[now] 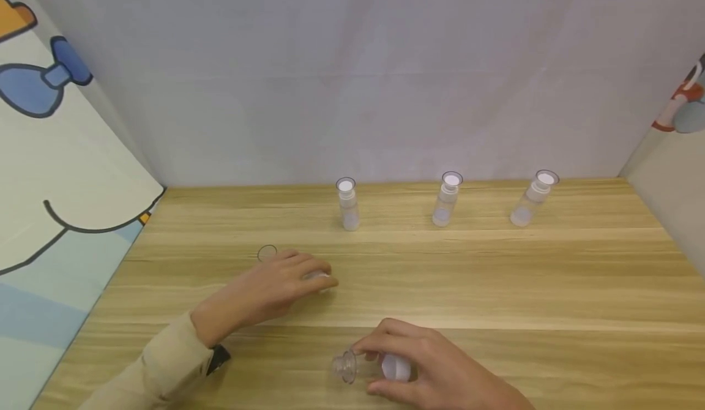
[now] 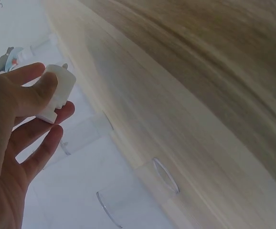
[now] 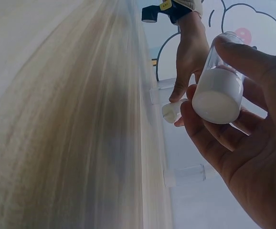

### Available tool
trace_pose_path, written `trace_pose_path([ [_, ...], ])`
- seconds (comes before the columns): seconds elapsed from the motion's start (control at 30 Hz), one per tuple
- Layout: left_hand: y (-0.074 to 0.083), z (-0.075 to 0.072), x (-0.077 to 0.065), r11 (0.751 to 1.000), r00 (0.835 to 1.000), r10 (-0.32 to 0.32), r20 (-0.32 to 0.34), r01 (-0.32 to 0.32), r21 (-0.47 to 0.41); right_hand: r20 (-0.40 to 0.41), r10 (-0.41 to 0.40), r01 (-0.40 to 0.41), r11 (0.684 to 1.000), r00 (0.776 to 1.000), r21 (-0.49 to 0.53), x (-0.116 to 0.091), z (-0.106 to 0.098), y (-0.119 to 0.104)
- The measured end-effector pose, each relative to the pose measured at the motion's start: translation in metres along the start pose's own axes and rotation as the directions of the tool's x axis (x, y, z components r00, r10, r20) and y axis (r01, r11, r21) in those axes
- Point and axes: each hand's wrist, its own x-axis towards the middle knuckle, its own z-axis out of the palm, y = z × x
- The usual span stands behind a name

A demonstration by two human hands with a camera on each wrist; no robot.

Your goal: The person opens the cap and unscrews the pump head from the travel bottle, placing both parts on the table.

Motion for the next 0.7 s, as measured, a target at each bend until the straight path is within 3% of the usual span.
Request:
trace_pose_path([
  [0.5,-0.0007,0.006,0.0034,1.0,0.998,-0.025,0.049,0.025,0.002,0.014,-0.025,0.025,1.0,1.0,0.003,0.0,0.0032,0.0024],
  [0.7,-0.0009,0.0079,0.003,0.998,0.993,-0.057,0.103,0.055,0.016,0.014,-0.024,0.024,1.0,1.0,0.002,-0.001,0.0035,0.0025],
])
